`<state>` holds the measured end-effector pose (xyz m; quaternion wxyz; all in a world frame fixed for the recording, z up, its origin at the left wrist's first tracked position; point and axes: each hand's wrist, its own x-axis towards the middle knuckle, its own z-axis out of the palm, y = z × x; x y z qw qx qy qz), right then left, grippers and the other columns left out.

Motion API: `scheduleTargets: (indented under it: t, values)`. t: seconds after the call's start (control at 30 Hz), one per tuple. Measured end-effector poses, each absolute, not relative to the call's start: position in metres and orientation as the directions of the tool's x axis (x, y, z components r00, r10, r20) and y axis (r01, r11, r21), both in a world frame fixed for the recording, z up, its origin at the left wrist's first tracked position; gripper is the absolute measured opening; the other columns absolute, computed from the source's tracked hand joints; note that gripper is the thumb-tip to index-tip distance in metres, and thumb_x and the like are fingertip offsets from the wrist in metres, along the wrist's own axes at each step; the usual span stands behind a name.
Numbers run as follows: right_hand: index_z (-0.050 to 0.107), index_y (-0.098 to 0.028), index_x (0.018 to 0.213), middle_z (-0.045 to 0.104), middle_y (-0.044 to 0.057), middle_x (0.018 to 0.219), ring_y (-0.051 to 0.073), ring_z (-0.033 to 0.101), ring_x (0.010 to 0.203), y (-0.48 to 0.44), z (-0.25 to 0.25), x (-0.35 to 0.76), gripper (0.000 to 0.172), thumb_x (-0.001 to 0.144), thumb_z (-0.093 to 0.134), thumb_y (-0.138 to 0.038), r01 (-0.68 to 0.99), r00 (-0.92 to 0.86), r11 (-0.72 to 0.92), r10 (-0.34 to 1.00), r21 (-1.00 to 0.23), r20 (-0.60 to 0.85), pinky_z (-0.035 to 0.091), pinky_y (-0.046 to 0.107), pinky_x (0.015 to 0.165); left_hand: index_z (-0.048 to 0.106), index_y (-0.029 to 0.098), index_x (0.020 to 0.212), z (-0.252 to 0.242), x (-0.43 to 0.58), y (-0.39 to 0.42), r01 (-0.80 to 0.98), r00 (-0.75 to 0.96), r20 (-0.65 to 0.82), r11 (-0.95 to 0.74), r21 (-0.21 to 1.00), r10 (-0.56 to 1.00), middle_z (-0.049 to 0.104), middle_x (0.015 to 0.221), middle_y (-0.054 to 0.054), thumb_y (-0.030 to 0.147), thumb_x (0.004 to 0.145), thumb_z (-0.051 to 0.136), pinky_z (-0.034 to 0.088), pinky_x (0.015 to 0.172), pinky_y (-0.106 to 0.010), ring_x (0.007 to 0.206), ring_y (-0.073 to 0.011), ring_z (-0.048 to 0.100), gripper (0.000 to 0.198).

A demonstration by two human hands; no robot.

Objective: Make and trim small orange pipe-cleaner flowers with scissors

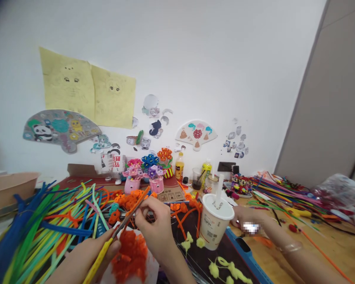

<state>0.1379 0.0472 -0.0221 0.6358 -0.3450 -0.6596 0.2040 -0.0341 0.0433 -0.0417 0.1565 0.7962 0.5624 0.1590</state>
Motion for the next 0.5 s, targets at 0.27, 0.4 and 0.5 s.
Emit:
scheduleTargets:
  t: [0.27,0.4,0.5]
  values:
    - [0.061,-0.017,0.07,0.055,-0.001,0.061,0.011,0.048,0.053,0.052,-0.023,0.144,0.009,0.078,0.058,-0.02,0.093,0.018,0.606,0.792,-0.79,0.61,0.04,0.021,0.048,0.063,0.02,0.102,-0.035,-0.034,0.039,0.832,0.33,0.057,-0.319,0.453,0.942,0.073,0.074,-0.008,0.049,0.087,0.029,0.046,0.058,-0.028,0.065,-0.0245,0.068,0.047]
    - [0.062,-0.017,0.071,0.055,-0.002,0.06,0.011,0.047,0.052,0.053,-0.024,0.145,0.011,0.078,0.059,-0.023,0.066,0.033,0.597,0.799,-0.799,0.6,0.041,0.021,0.047,0.063,0.02,0.103,-0.027,-0.034,0.035,0.842,0.348,0.019,-0.322,0.432,0.937,0.064,0.055,-0.003,0.05,0.088,0.025,0.04,0.051,-0.027,0.055,-0.023,0.063,0.05]
    - [0.06,-0.017,0.067,0.053,-0.002,0.057,0.01,0.045,0.05,0.051,-0.024,0.144,0.013,0.077,0.059,-0.023,0.054,0.052,0.597,0.799,-0.8,0.599,0.038,0.02,0.044,0.063,0.023,0.097,-0.03,-0.034,0.034,0.837,0.351,0.051,-0.338,0.43,0.935,0.063,0.054,-0.001,0.05,0.089,0.025,0.039,0.052,-0.026,0.056,-0.0215,0.064,0.048]
